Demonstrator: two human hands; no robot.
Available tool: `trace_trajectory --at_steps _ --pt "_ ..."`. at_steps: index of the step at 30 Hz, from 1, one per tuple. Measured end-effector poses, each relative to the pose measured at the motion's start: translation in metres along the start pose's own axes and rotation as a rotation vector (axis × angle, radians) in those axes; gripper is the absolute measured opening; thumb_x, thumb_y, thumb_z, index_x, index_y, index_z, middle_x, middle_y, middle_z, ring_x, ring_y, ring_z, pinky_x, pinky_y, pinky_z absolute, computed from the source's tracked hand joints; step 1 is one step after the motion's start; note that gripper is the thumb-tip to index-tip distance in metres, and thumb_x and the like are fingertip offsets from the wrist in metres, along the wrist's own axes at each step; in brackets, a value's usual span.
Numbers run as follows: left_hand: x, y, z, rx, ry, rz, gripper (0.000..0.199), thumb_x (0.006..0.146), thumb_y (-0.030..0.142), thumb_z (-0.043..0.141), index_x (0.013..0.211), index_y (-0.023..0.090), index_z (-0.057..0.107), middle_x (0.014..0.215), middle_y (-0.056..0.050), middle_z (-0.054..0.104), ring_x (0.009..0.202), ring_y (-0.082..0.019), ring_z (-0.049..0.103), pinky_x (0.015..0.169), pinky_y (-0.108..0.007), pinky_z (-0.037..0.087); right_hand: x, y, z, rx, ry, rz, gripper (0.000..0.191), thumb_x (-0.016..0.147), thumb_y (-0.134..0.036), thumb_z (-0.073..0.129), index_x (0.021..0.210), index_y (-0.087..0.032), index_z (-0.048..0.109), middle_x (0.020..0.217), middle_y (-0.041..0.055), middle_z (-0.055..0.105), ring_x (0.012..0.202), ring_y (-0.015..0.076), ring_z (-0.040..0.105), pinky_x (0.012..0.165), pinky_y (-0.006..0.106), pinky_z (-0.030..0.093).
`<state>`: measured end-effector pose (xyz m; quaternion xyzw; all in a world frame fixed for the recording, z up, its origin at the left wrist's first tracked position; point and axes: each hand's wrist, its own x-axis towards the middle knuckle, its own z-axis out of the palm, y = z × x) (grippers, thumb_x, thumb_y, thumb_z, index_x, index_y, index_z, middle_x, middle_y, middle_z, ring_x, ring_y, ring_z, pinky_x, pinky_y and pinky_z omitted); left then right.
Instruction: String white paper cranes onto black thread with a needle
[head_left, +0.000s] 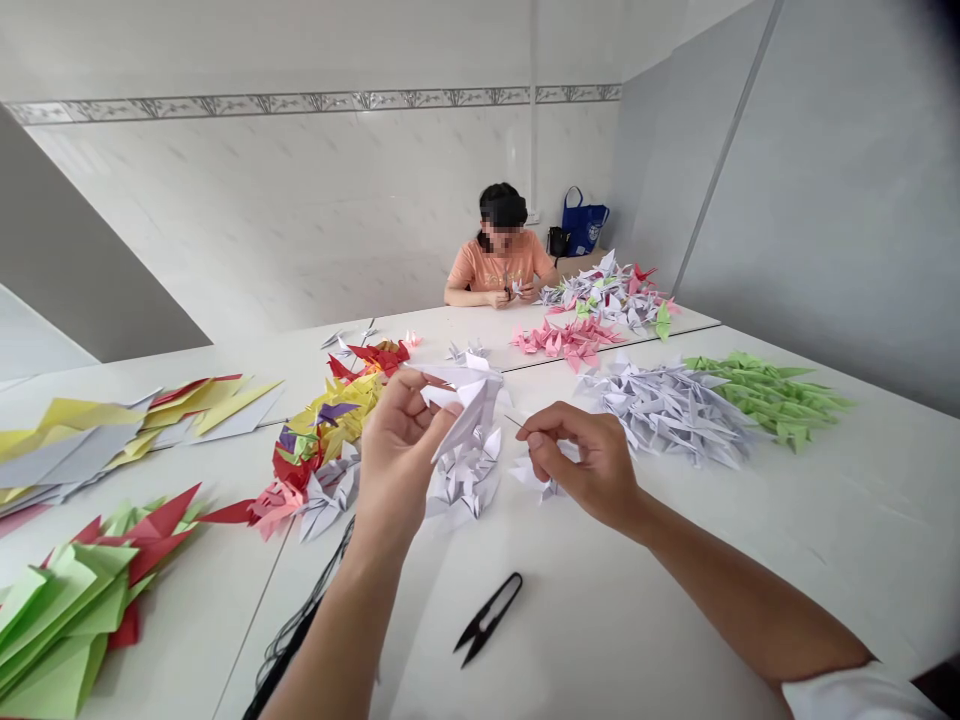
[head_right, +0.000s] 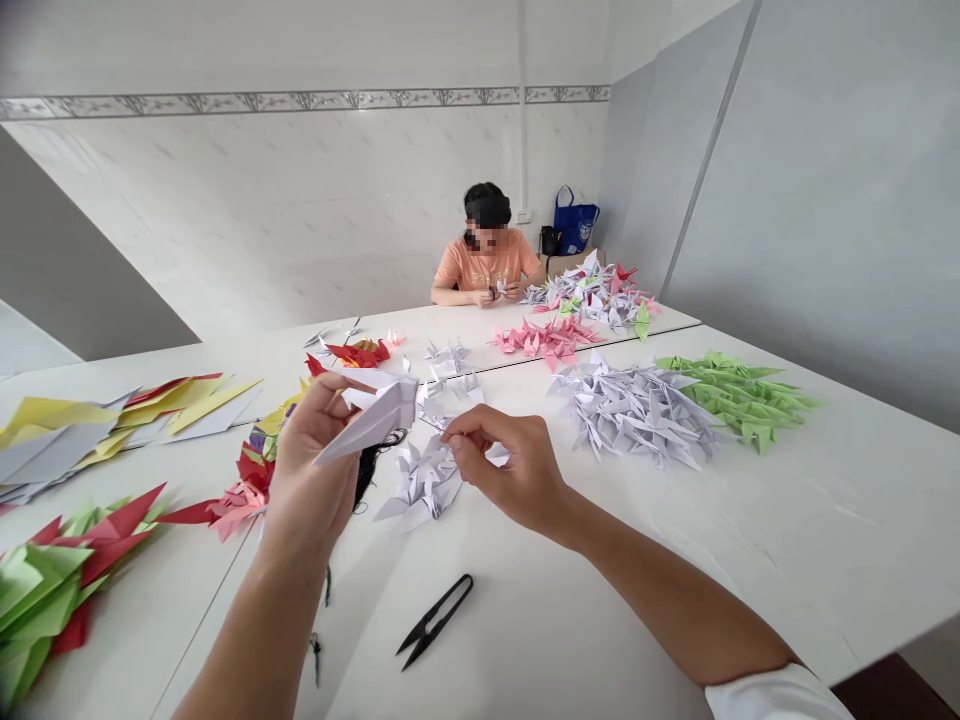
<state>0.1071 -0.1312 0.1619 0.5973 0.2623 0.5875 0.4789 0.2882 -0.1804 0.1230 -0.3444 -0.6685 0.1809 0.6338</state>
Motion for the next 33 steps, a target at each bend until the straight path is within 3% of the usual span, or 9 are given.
trace_trajectory --at_steps 5,17,25,28,33 --pt "0.0034 -0.0005 0.0041 -0.168 -0.050 -0.111 0.033 0.071 0.020 0.087 0.094 0.023 0.064 0.065 0.006 0.051 0.060 -0.007 0.051 0.056 -0.014 0.045 -0.0002 -0.0082 -0.0045 -0.120 0.019 -0.001 0.013 0.092 -0.017 0.061 0.089 -0.020 0.074 0.058 -0.0043 0.060 0.048 0.0096 0.057 0.051 0.023 0.048" --pt "0.0050 -0.0020 0.0043 -0.195 -0.071 -0.116 0.031 0.076 0.019 0.085 0.098 0.023 0.063 0.060 0.009 0.049 0.056 -0.003 0.048 0.058 -0.008 0.046 0.0022 -0.0070 -0.0073 -0.147 0.043 -0.025 0.015 0.090 -0.012 0.061 0.090 -0.016 0.076 0.055 -0.0059 0.058 0.046 0.0063 0.052 0.051 0.019 0.045" --pt "0.0047 -0.0052 0.0004 -0.109 -0.086 -0.091 0.030 0.079 0.020 0.081 0.100 0.024 0.060 0.070 0.006 0.058 0.061 -0.005 0.051 0.059 -0.013 0.044 0.0025 -0.0074 -0.0083 -0.157 0.036 -0.013 0.015 0.090 -0.011 0.061 0.089 -0.016 0.075 0.055 -0.0064 0.058 0.046 0.0058 0.051 0.051 0.018 0.044" --pt "0.0041 -0.0076 -0.0010 0.063 -0.080 0.001 0.021 0.085 0.020 0.074 0.099 0.025 0.059 0.077 0.004 0.058 0.064 -0.007 0.049 0.060 -0.016 0.043 0.0030 -0.0069 -0.0085 -0.170 0.025 -0.004 0.014 0.090 -0.011 0.062 0.090 -0.016 0.075 0.055 -0.0068 0.058 0.046 0.0055 0.051 0.051 0.018 0.044" --pt "-0.0042 -0.0025 0.0021 0.455 -0.079 0.340 0.025 0.085 0.009 0.070 0.103 0.025 0.062 0.100 0.001 0.064 0.093 -0.011 0.060 0.083 -0.022 0.048 0.0053 -0.0056 -0.0072 -0.072 -0.043 0.063 0.015 0.092 -0.009 0.057 0.090 -0.019 0.068 0.060 -0.0065 0.062 0.051 0.0066 0.057 0.053 0.018 0.047"
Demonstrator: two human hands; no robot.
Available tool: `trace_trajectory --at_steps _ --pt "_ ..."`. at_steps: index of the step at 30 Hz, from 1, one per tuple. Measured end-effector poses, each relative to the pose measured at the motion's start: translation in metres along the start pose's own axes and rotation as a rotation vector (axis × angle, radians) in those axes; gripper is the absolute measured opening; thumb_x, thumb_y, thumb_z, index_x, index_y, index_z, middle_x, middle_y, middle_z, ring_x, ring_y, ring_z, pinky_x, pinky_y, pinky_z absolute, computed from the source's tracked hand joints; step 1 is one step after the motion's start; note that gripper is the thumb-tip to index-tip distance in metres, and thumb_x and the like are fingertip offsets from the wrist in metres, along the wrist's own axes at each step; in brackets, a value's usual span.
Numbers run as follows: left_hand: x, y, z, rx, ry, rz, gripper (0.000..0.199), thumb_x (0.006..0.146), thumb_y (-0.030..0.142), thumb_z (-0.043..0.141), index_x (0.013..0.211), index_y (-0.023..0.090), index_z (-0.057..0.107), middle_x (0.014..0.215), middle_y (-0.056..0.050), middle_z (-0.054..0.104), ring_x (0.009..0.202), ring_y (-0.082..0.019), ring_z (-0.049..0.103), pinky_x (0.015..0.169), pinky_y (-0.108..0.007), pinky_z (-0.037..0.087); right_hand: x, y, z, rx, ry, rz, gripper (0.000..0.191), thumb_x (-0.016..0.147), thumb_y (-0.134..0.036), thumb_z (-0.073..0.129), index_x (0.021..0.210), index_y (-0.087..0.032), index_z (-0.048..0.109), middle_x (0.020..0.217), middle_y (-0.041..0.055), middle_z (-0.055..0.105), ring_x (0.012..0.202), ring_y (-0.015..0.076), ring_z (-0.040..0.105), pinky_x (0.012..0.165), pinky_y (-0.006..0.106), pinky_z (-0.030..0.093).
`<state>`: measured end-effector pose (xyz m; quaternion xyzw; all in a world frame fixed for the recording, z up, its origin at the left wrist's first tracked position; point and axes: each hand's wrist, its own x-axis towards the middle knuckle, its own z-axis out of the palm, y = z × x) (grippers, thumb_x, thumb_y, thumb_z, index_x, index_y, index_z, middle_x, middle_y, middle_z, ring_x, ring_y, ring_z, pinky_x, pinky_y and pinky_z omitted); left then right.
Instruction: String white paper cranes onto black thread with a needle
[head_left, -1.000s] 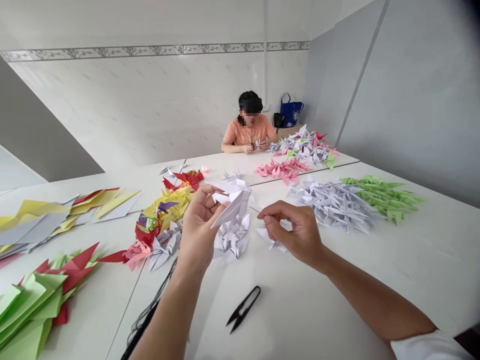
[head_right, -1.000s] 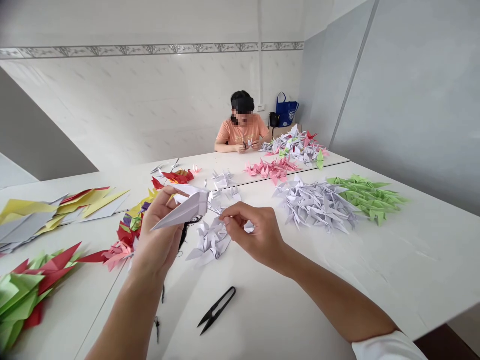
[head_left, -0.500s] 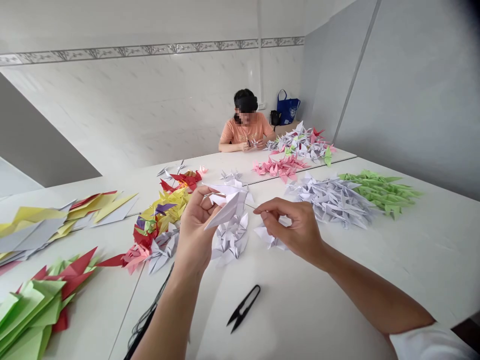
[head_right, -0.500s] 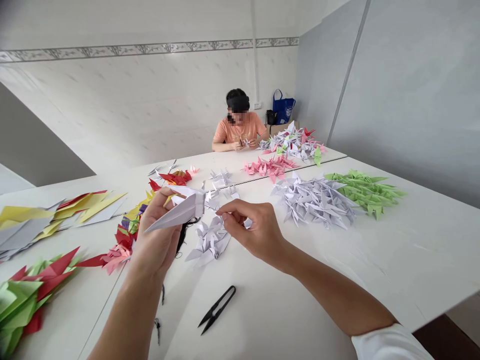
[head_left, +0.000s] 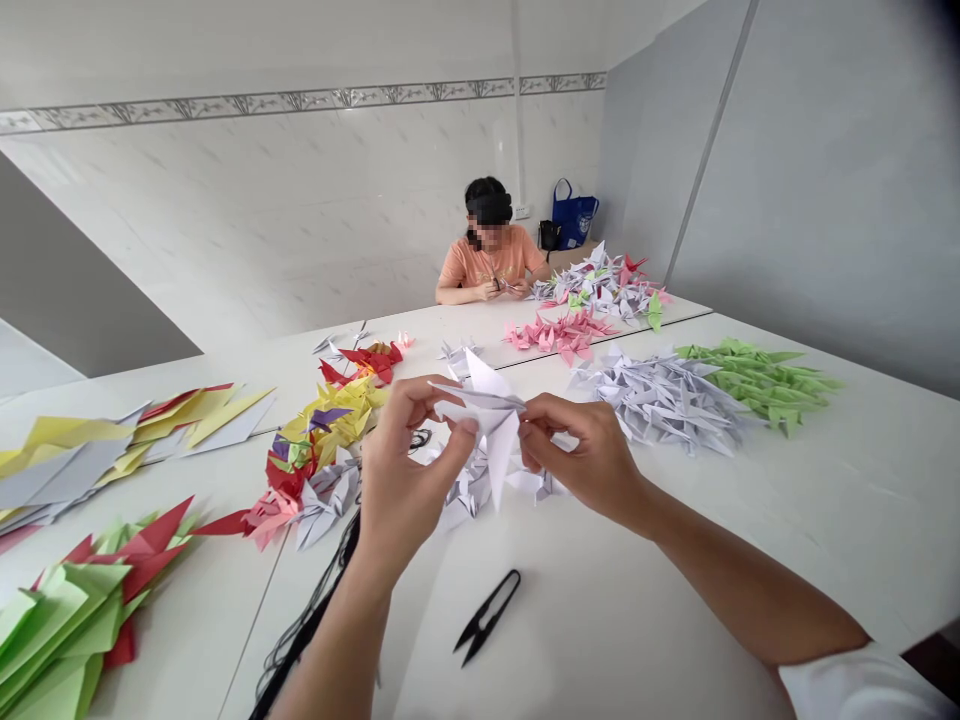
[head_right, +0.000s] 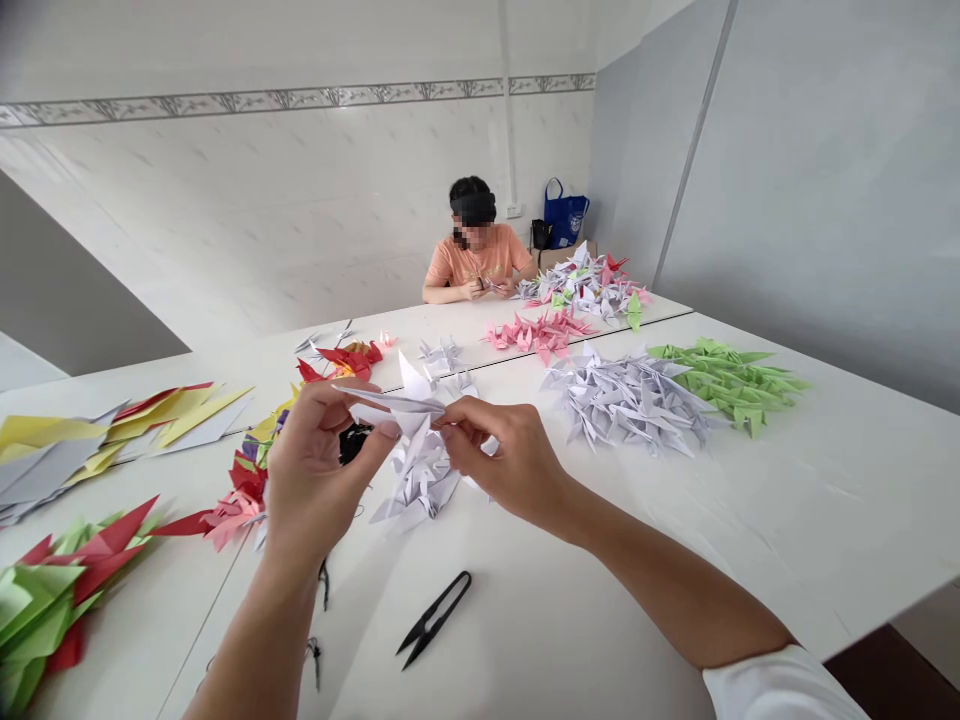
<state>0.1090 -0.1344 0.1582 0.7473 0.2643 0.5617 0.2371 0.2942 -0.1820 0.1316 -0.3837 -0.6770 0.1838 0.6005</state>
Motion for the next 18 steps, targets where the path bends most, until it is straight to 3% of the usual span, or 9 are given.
trace_trajectory --at_steps 5,11,18 --pt "-0.006 0.011 -0.002 0.106 0.001 0.102 0.030 0.087 0.009 0.069 0.110 0.027 0.064 0.104 0.002 0.065 0.098 -0.012 0.062 0.086 -0.025 0.049 -0.001 0.007 -0.001 0.263 -0.083 0.067 0.007 0.096 -0.017 0.062 0.095 -0.022 0.058 0.070 -0.0044 0.068 0.062 0.0098 0.065 0.057 0.020 0.049" --pt "-0.008 0.017 -0.001 0.172 -0.072 0.208 0.020 0.088 0.007 0.069 0.095 0.025 0.065 0.089 0.003 0.067 0.087 -0.013 0.061 0.079 -0.030 0.048 -0.002 0.016 0.001 0.518 -0.164 0.151 0.016 0.092 -0.027 0.073 0.092 -0.022 0.058 0.074 -0.0037 0.061 0.060 0.0095 0.055 0.054 0.021 0.042" --pt "-0.011 0.030 -0.002 0.353 0.000 0.466 0.023 0.083 0.003 0.072 0.095 0.020 0.064 0.083 0.000 0.068 0.082 -0.017 0.060 0.087 -0.041 0.049 -0.002 0.021 0.004 0.508 -0.151 0.109 0.022 0.093 -0.038 0.072 0.089 -0.022 0.057 0.070 -0.0038 0.054 0.058 0.0100 0.042 0.052 0.022 0.036"
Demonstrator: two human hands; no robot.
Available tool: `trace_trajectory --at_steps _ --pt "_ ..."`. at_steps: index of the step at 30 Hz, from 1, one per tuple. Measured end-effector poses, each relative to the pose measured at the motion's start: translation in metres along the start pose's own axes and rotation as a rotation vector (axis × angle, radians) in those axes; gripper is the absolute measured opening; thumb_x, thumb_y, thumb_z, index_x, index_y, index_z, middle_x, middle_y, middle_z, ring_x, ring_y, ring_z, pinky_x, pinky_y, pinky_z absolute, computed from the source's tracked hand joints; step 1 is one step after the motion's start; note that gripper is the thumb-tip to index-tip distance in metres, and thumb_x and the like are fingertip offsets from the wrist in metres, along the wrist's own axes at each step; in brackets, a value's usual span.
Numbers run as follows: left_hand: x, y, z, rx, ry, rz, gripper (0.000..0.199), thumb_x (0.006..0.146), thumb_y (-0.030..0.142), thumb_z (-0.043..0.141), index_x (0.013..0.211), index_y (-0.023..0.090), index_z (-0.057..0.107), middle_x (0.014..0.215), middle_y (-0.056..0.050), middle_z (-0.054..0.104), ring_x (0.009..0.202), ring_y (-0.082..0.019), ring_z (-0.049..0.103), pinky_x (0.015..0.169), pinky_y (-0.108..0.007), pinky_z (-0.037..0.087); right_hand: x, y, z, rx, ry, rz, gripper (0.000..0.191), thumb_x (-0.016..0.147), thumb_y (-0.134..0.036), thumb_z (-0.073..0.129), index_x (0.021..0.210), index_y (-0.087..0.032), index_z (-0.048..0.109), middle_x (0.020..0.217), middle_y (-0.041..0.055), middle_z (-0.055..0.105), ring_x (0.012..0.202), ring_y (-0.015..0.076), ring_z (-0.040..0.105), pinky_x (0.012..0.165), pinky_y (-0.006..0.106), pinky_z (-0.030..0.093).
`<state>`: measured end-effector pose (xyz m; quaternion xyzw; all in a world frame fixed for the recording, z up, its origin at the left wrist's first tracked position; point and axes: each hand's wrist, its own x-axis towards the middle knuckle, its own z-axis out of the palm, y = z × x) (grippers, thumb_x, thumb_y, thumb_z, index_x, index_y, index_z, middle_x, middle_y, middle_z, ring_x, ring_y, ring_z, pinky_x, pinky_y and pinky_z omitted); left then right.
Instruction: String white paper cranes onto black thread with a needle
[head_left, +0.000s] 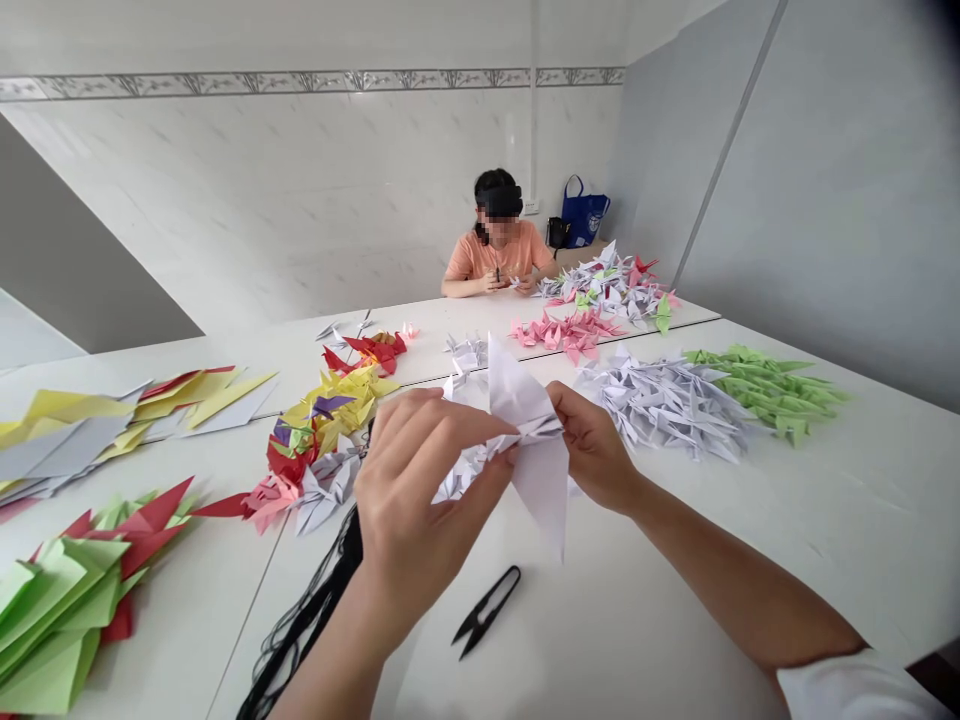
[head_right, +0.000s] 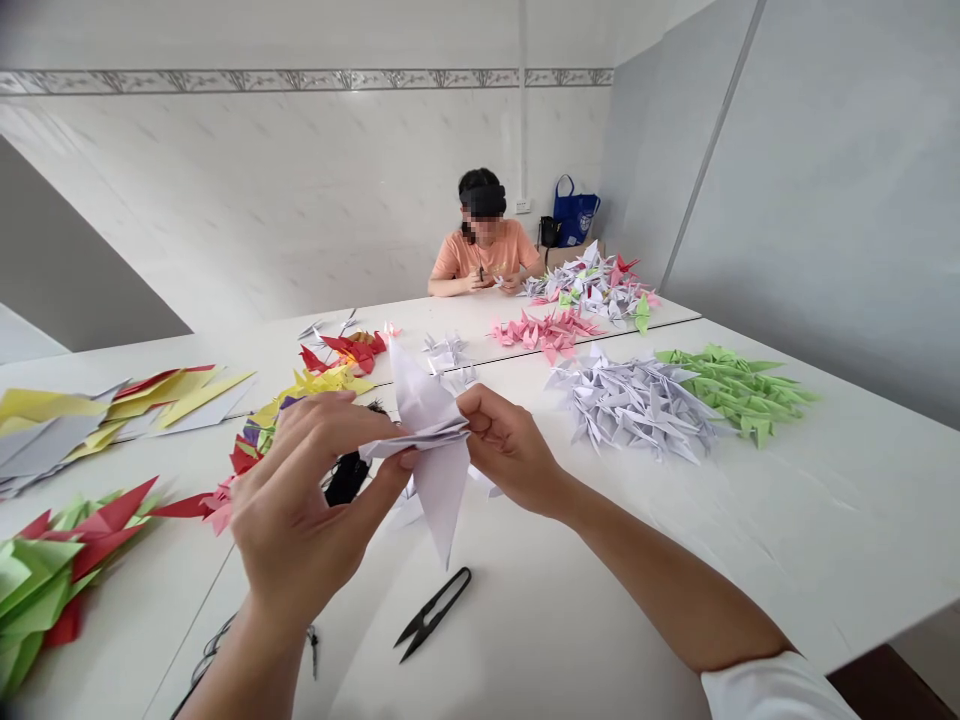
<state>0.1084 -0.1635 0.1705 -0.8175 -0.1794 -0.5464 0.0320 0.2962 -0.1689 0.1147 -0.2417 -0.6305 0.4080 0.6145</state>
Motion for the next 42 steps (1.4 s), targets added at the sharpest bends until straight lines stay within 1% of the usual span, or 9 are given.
trace_trajectory --at_steps 9,15,19,24,27,29,33,38,42 --pt "0.002 0.004 -0.004 0.048 -0.019 0.048 0.023 0.082 0.004 0.073 0.095 0.021 0.064 0.082 0.001 0.070 0.079 -0.017 0.062 0.086 -0.041 0.049 -0.002 -0.002 0.000 -0.111 0.029 -0.036 0.030 0.093 -0.049 0.070 0.088 -0.022 0.058 0.074 -0.0015 0.059 0.060 0.0115 0.052 0.052 0.023 0.042" --pt "0.000 0.004 -0.005 0.035 -0.027 0.042 0.025 0.081 0.003 0.074 0.096 0.021 0.064 0.082 0.000 0.070 0.082 -0.018 0.062 0.088 -0.042 0.049 -0.002 -0.002 0.001 -0.087 0.046 -0.038 0.028 0.090 -0.044 0.075 0.086 -0.022 0.057 0.070 -0.0033 0.057 0.057 0.0101 0.047 0.049 0.022 0.039" --pt "0.001 0.006 -0.006 0.027 -0.041 0.037 0.025 0.081 0.003 0.073 0.096 0.021 0.064 0.083 0.001 0.070 0.081 -0.017 0.062 0.092 -0.042 0.049 -0.003 -0.002 0.000 -0.114 0.055 -0.053 0.029 0.094 -0.048 0.069 0.087 -0.022 0.059 0.073 -0.0016 0.060 0.058 0.0109 0.050 0.049 0.023 0.041" --pt "0.001 0.005 -0.005 0.013 -0.062 0.030 0.023 0.082 0.004 0.072 0.094 0.022 0.064 0.084 0.001 0.070 0.082 -0.017 0.062 0.091 -0.041 0.048 -0.005 -0.004 0.001 -0.137 0.060 -0.074 0.028 0.088 -0.044 0.077 0.088 -0.023 0.059 0.072 -0.0026 0.062 0.057 0.0111 0.054 0.049 0.022 0.042" --pt "0.000 0.004 -0.004 0.038 -0.066 0.005 0.023 0.083 0.006 0.072 0.095 0.023 0.063 0.083 0.002 0.069 0.081 -0.017 0.061 0.091 -0.041 0.048 -0.007 -0.003 0.002 -0.148 0.053 -0.023 0.030 0.093 -0.051 0.069 0.099 -0.025 0.056 0.075 -0.0012 0.064 0.056 0.0125 0.056 0.049 0.024 0.044" --pt "0.000 0.003 -0.004 0.075 -0.084 -0.036 0.023 0.084 0.008 0.071 0.097 0.024 0.062 0.082 0.003 0.068 0.080 -0.016 0.060 0.094 -0.041 0.047 -0.009 -0.002 0.002 -0.159 0.041 0.019 0.031 0.098 -0.052 0.061 0.116 -0.028 0.051 0.081 0.0008 0.067 0.060 0.0151 0.062 0.050 0.026 0.048" --pt "0.000 0.001 -0.004 0.083 -0.124 -0.129 0.018 0.087 0.012 0.065 0.099 0.025 0.060 0.085 0.004 0.069 0.082 -0.016 0.062 0.101 -0.039 0.047 -0.011 0.000 -0.004 -0.306 -0.022 -0.109 0.046 0.105 -0.040 0.051 0.148 -0.034 0.034 0.089 0.0034 0.070 0.072 0.0192 0.070 0.063 0.034 0.058" --pt "0.000 -0.004 -0.006 0.063 -0.157 -0.148 0.013 0.090 0.011 0.061 0.090 0.025 0.060 0.076 0.007 0.067 0.073 -0.014 0.060 0.100 -0.038 0.047 -0.007 -0.003 -0.012 -0.577 -0.091 -0.325 0.033 0.103 -0.020 0.050 0.133 -0.031 0.055 0.119 0.0064 0.071 0.088 0.0169 0.073 0.078 0.031 0.061" --pt "0.000 -0.012 -0.008 0.085 -0.289 -0.227 0.010 0.092 0.016 0.061 0.088 0.024 0.064 0.081 0.004 0.070 0.081 -0.017 0.061 0.091 -0.038 0.046 -0.004 -0.005 -0.012 -0.641 -0.121 -0.305 0.027 0.103 -0.016 0.045 0.125 -0.026 0.058 0.107 0.0037 0.073 0.079 0.0132 0.072 0.072 0.025 0.058"
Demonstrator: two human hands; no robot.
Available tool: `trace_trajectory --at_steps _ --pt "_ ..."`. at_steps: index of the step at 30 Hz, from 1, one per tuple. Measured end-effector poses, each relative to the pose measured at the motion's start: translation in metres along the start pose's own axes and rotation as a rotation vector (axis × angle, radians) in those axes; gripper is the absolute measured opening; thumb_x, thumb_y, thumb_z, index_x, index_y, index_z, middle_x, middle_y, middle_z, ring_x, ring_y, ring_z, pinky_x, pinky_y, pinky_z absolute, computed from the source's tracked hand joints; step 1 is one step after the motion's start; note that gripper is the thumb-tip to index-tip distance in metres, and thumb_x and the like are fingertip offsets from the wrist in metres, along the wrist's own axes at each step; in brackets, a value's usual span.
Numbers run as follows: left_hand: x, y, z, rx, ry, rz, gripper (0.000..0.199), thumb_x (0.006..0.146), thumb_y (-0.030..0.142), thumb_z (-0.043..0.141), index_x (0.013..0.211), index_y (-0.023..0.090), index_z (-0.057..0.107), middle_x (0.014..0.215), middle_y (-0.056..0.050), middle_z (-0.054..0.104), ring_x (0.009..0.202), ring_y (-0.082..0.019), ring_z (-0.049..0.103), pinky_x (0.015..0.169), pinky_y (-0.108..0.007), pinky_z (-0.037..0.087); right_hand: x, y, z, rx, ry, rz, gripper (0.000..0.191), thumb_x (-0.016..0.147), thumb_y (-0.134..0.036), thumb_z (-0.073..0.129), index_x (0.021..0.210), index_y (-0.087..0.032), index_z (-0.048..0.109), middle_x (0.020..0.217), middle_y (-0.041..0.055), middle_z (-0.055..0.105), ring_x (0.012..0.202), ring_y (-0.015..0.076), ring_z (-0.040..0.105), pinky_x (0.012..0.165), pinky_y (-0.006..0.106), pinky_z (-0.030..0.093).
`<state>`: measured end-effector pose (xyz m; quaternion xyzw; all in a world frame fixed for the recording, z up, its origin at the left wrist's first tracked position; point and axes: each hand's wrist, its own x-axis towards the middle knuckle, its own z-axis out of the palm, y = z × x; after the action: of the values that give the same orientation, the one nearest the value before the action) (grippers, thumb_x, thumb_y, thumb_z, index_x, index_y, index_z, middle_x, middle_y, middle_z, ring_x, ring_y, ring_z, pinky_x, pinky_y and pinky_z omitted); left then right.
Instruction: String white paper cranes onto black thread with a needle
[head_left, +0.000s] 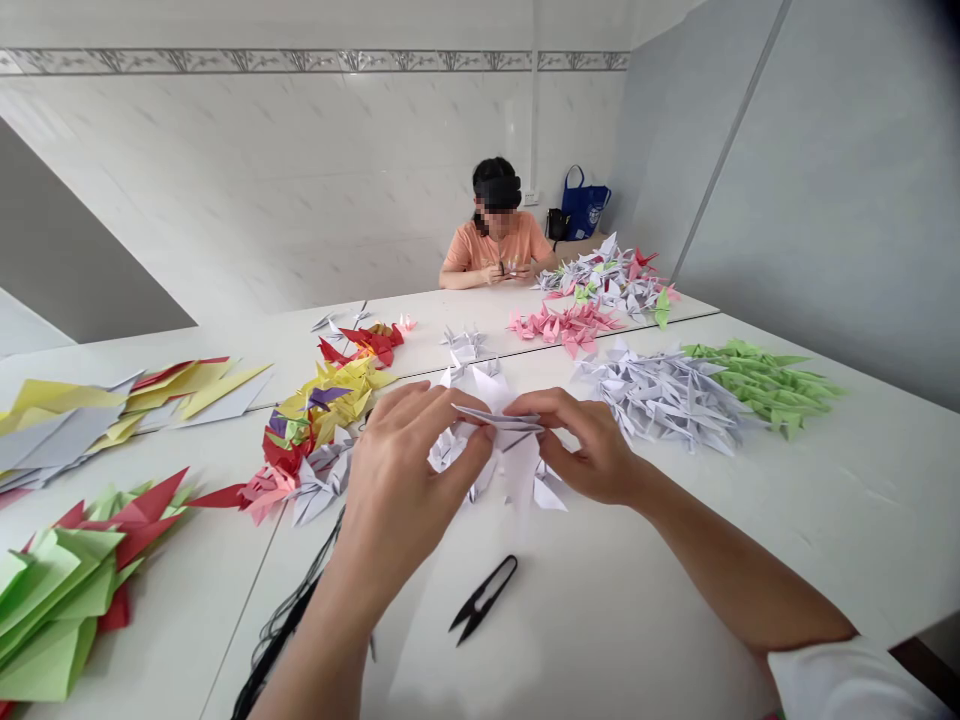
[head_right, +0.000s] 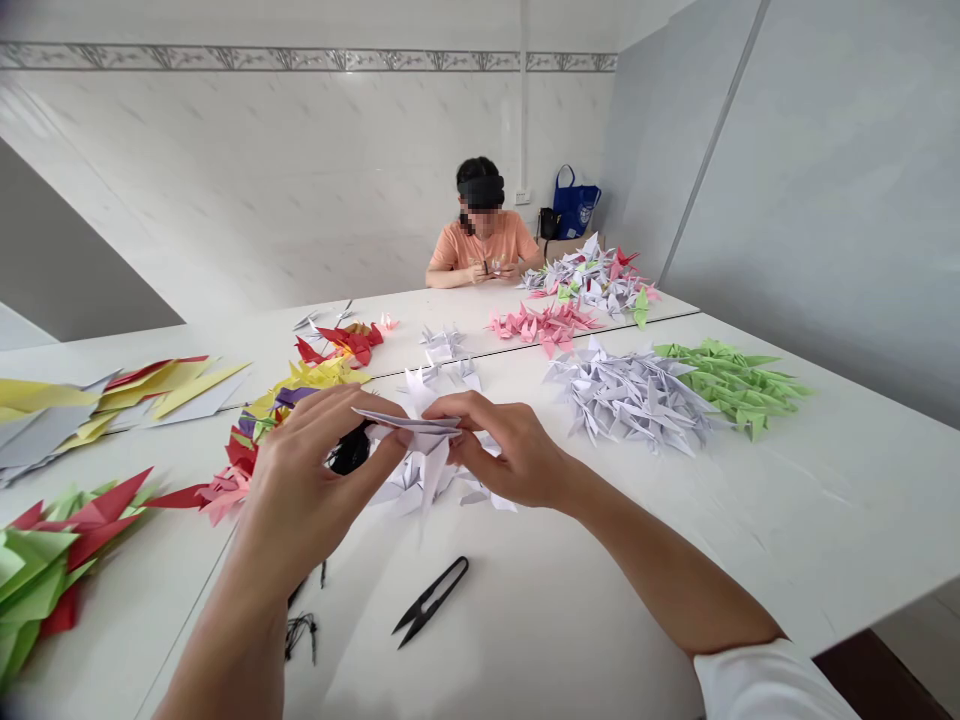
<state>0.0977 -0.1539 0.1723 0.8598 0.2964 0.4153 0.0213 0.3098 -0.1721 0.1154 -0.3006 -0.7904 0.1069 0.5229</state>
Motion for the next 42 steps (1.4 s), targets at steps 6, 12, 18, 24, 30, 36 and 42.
trace_trajectory --at_steps 6,12,18,24,30,36,42 --pt "0.001 -0.010 0.001 0.083 -0.095 -0.017 0.010 0.088 0.016 0.061 0.084 0.024 0.066 0.080 0.004 0.071 0.080 -0.020 0.062 0.086 -0.040 0.045 0.002 0.003 0.003 -0.052 -0.056 -0.010 0.012 0.104 -0.030 0.052 0.107 -0.022 0.060 0.088 0.0011 0.069 0.067 0.0107 0.062 0.066 0.022 0.052" --pt "-0.001 -0.014 0.001 0.114 -0.066 0.005 0.010 0.087 0.020 0.062 0.085 0.027 0.069 0.079 0.002 0.074 0.095 -0.028 0.068 0.091 -0.043 0.048 0.003 0.006 0.008 -0.100 -0.026 -0.050 0.016 0.102 -0.037 0.054 0.101 -0.022 0.059 0.083 0.0011 0.068 0.071 0.0133 0.062 0.069 0.025 0.052" --pt "0.000 -0.018 -0.001 0.231 -0.169 -0.031 0.011 0.088 0.024 0.060 0.085 0.027 0.070 0.069 0.000 0.069 0.083 -0.027 0.068 0.058 -0.030 0.041 0.004 0.005 0.008 -0.104 -0.131 0.071 0.014 0.101 -0.035 0.055 0.097 -0.022 0.059 0.079 -0.0004 0.066 0.070 0.0127 0.061 0.066 0.024 0.048" --pt "0.003 -0.020 -0.009 0.182 -0.055 -0.064 0.012 0.097 0.032 0.055 0.091 0.024 0.063 0.082 0.000 0.074 0.082 -0.022 0.066 0.062 -0.029 0.041 0.009 0.004 -0.005 -0.111 -0.248 0.151 0.012 0.100 -0.032 0.056 0.099 -0.021 0.060 0.082 -0.0002 0.069 0.076 0.0134 0.067 0.072 0.024 0.048" --pt "0.002 -0.015 -0.022 0.078 0.172 -0.181 0.009 0.097 0.029 0.059 0.090 0.024 0.060 0.086 0.003 0.074 0.084 -0.017 0.068 0.063 -0.028 0.041 0.011 0.011 -0.016 -0.187 -0.329 0.228 0.010 0.099 -0.030 0.054 0.101 -0.022 0.061 0.087 0.0001 0.070 0.082 0.0151 0.067 0.075 0.026 0.046" --pt "0.002 -0.008 -0.026 -0.107 0.278 -0.270 0.008 0.099 0.028 0.059 0.094 0.022 0.059 0.084 0.002 0.070 0.085 -0.015 0.069 0.071 -0.029 0.049 0.010 0.018 -0.021 -0.225 -0.436 0.271 0.010 0.097 -0.022 0.055 0.101 -0.022 0.063 0.086 0.0012 0.070 0.080 0.0166 0.065 0.072 0.026 0.044" --pt "0.003 -0.008 -0.020 -0.091 0.317 -0.246 0.006 0.094 0.020 0.061 0.088 0.021 0.060 0.079 0.003 0.069 0.078 -0.013 0.069 0.072 -0.026 0.050 0.011 0.017 -0.029 -0.307 -0.616 0.346 0.015 0.097 -0.034 0.060 0.099 -0.021 0.068 0.110 0.0051 0.070 0.087 0.0194 0.065 0.077 0.032 0.045"
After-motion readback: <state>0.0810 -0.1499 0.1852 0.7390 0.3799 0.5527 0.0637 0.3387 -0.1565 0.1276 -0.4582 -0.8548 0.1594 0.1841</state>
